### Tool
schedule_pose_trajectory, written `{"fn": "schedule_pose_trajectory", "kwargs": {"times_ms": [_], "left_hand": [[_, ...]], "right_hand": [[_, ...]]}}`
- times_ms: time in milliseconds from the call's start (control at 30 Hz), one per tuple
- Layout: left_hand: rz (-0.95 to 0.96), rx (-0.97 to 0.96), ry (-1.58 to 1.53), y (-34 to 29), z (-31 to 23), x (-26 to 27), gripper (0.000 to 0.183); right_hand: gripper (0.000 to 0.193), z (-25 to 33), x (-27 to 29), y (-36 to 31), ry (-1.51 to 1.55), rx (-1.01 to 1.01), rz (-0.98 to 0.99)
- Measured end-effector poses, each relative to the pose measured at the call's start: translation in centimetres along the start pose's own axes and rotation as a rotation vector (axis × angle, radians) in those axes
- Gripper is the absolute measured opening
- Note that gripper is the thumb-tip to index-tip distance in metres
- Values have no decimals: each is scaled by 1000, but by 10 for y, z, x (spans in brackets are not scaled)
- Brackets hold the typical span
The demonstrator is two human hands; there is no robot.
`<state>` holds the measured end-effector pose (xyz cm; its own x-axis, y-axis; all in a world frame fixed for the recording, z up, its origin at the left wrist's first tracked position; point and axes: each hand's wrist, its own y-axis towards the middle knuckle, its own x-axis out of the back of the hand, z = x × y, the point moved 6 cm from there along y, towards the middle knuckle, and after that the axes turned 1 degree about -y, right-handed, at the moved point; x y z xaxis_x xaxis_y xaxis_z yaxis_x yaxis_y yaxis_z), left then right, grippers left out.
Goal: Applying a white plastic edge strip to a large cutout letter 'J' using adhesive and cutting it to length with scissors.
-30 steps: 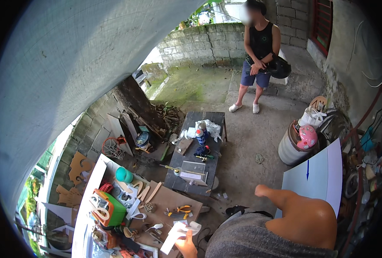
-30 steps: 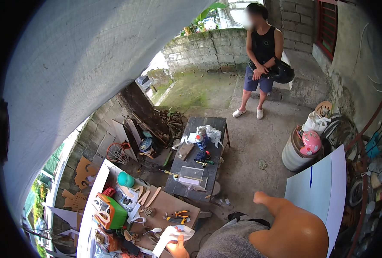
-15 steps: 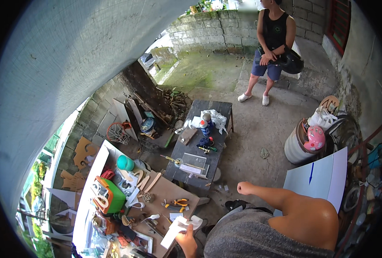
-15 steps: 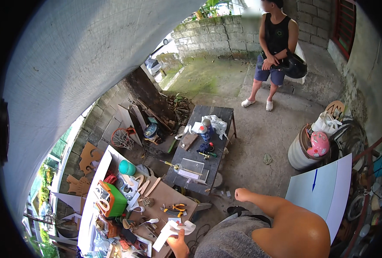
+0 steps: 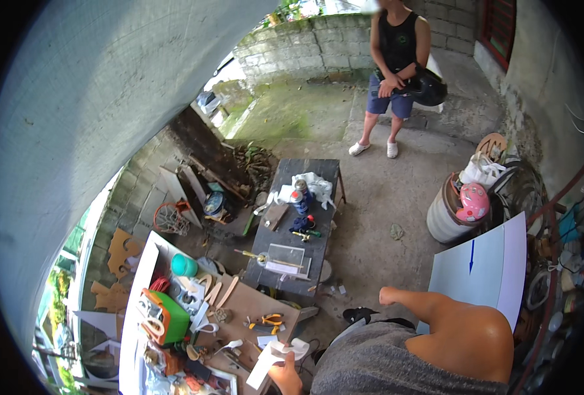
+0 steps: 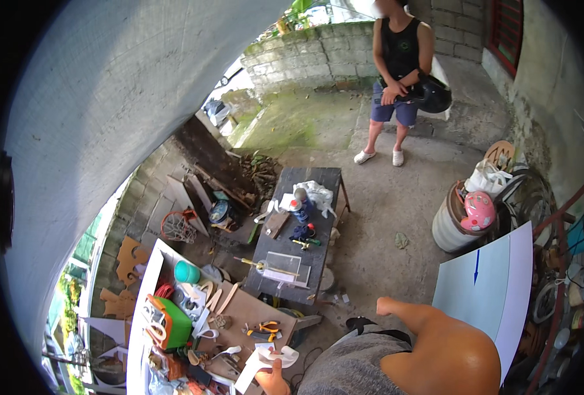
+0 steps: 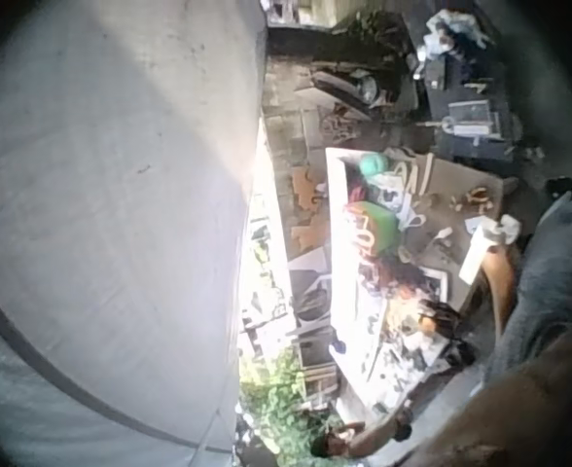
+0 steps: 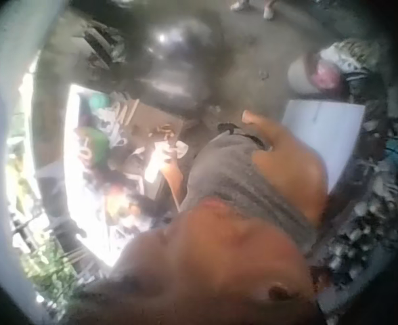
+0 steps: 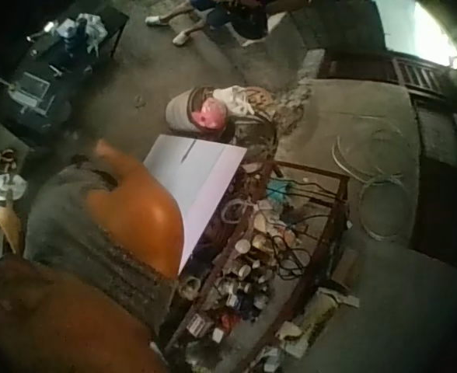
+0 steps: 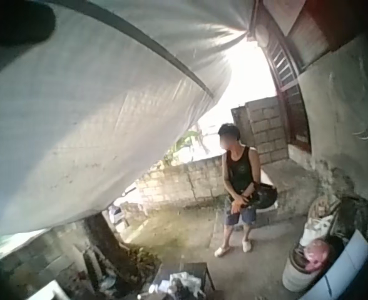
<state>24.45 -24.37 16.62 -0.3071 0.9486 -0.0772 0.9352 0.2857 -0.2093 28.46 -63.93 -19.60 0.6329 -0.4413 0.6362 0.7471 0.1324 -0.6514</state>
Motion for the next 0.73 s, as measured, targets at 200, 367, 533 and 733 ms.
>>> {"fn": "schedule_pose_trajectory", "kwargs": {"times_ms": [200,367,533,733], "left_hand": [[42,69,143,2,6,4,46],[42,121,268,4,10,7,46],[18,173,393,3,12,13,47],[-33,242,522,0,14,22,48]], "right_hand": [[17,29,14,-8,-39,126,47],[27,46,32,-9,-116,274,148],[23,38,38,4,6,122,129],[13,33,30,15,-32,113,97]]}}
